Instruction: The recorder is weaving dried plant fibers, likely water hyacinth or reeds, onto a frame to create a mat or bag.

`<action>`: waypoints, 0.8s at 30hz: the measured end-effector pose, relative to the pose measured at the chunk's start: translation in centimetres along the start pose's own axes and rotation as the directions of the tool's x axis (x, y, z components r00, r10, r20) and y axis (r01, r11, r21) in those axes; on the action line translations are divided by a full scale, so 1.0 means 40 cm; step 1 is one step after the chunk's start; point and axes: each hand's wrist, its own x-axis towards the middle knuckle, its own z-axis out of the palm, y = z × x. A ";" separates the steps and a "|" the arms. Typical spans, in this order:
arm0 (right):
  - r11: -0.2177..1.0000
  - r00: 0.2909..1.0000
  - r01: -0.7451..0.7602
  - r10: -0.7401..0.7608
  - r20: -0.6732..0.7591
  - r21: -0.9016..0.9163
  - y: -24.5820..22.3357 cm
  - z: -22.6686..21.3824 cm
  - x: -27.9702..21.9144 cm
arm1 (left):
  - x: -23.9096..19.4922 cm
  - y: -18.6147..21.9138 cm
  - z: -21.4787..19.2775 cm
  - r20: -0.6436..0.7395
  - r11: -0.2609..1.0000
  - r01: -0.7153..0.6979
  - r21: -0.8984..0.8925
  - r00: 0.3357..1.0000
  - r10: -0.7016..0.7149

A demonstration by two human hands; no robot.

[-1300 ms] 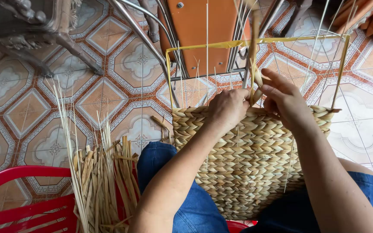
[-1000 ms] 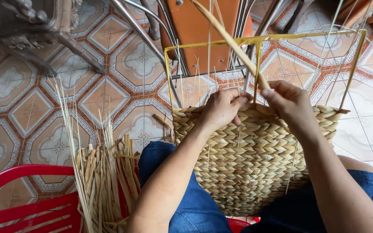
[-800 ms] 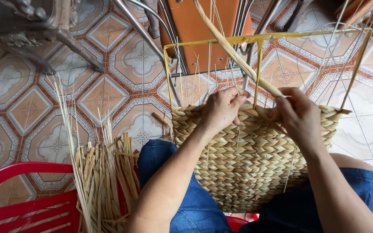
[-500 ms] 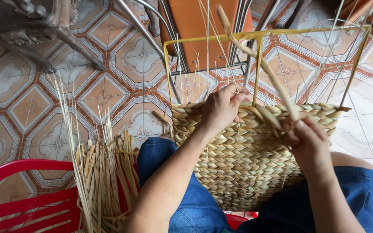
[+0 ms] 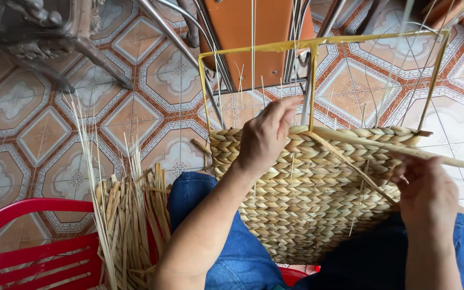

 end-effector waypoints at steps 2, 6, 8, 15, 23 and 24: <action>0.917 0.997 0.032 0.000 0.078 -0.398 -0.001 0.019 -0.027 | 0.000 0.015 0.009 0.105 0.997 -0.072 -0.036 0.992 0.075; 0.204 0.949 0.182 0.218 0.226 -0.962 -0.005 0.034 -0.021 | 0.009 0.083 0.004 0.426 0.981 -0.193 0.016 0.889 0.168; 0.451 0.939 0.119 0.239 0.248 -0.885 -0.036 -0.006 0.024 | -0.003 0.073 0.040 0.416 0.979 -0.198 0.041 0.895 0.163; 0.901 0.906 0.097 0.096 0.412 -0.423 -0.128 0.129 0.149 | 0.011 -0.006 0.131 0.490 0.986 0.165 -0.025 0.862 -0.131; 0.571 0.881 0.356 0.060 0.470 -0.740 0.026 0.267 0.113 | 0.051 0.049 0.006 0.566 0.824 0.432 -0.366 0.806 -0.172; 0.532 0.827 0.493 -0.040 0.561 -0.689 0.040 0.263 0.112 | 0.066 0.054 -0.002 0.583 0.795 0.488 -0.360 0.783 -0.217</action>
